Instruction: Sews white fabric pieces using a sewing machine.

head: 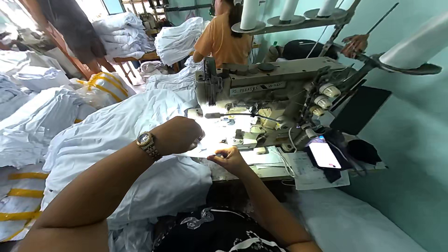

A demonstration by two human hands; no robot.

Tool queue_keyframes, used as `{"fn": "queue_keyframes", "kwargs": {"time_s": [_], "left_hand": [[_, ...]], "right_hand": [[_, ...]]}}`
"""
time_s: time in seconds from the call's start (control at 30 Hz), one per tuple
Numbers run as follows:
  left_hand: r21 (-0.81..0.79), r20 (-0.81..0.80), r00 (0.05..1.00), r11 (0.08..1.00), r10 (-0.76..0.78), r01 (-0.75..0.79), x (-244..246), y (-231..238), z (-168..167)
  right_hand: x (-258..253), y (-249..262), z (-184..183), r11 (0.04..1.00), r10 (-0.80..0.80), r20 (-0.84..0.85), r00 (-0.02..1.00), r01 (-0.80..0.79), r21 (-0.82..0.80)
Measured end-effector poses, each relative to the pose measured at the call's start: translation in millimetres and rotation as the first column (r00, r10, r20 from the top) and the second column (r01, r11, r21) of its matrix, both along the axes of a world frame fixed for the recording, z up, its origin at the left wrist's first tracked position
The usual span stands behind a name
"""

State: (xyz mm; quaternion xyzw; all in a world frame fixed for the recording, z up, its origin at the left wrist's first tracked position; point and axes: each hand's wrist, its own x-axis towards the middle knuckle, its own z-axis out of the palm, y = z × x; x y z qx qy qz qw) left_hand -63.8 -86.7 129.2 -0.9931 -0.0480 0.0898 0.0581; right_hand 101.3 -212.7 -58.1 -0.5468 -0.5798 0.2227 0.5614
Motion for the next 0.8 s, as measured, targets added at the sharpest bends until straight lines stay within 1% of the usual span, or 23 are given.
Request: {"fn": "queue_keyframes", "kwargs": {"time_s": [0.17,0.2,0.3,0.33,0.37,0.43,0.5,0.53,0.6,0.67,0.73,0.8], "left_hand": [[0.026,0.005,0.999,0.998,0.049,-0.05,0.0,-2.6,-3.6],[-0.004,0.025,0.999,0.999,0.039,-0.039,-0.8,-4.6,-4.9],[-0.173,0.021,1.0,0.985,0.007,-0.003,-1.0,-9.7,-12.4],[-0.186,0.02,1.0,0.982,0.021,-0.017,-0.3,-8.6,-16.3],[-0.166,0.032,0.999,0.986,0.037,-0.031,-0.1,-5.8,-21.5],[-0.113,0.095,0.995,0.993,0.025,-0.014,-2.1,1.0,-33.2],[-0.139,0.178,0.983,0.988,-0.043,0.069,-4.7,2.7,-42.5],[-0.167,0.193,0.98,0.983,-0.042,0.075,-5.4,0.6,-45.7],[-0.221,0.197,0.98,0.975,0.018,0.026,-5.2,0.3,-52.6],[-0.245,0.218,0.974,0.969,0.066,-0.011,-3.1,8.1,-64.4],[-0.226,0.251,0.966,0.974,0.061,-0.003,-0.2,19.5,-83.1],[-0.155,0.28,0.959,0.988,0.04,0.004,1.3,29.8,-101.5]], "right_hand": [[1.4,-0.9,-1.1,1.0,-0.008,0.002,1.0,0.008,-0.004],[2.6,-1.0,-1.2,1.0,-0.017,0.001,1.0,0.017,-0.006],[5.0,-2.6,-0.4,0.998,-0.043,-0.005,0.999,0.043,-0.045],[5.6,-3.2,0.1,0.998,-0.045,-0.003,0.999,0.045,-0.053],[6.1,-3.7,0.1,0.998,-0.045,0.002,0.999,0.045,-0.054],[8.1,-4.7,0.6,0.998,-0.035,0.005,0.999,0.035,-0.046],[9.0,-6.6,1.0,0.999,-0.037,0.01,0.999,0.037,-0.029],[8.5,-8.5,0.5,0.999,-0.044,0.021,0.999,0.045,-0.026],[7.1,-11.3,-2.5,0.997,-0.074,0.048,0.996,0.074,0.001],[5.6,-10.0,-7.0,0.991,-0.117,0.057,0.991,0.114,0.069],[3.8,-8.0,-7.6,0.981,-0.171,0.077,0.982,0.163,0.1],[2.5,-2.7,-8.2,0.963,-0.255,0.146,0.956,0.238,0.125]]}}
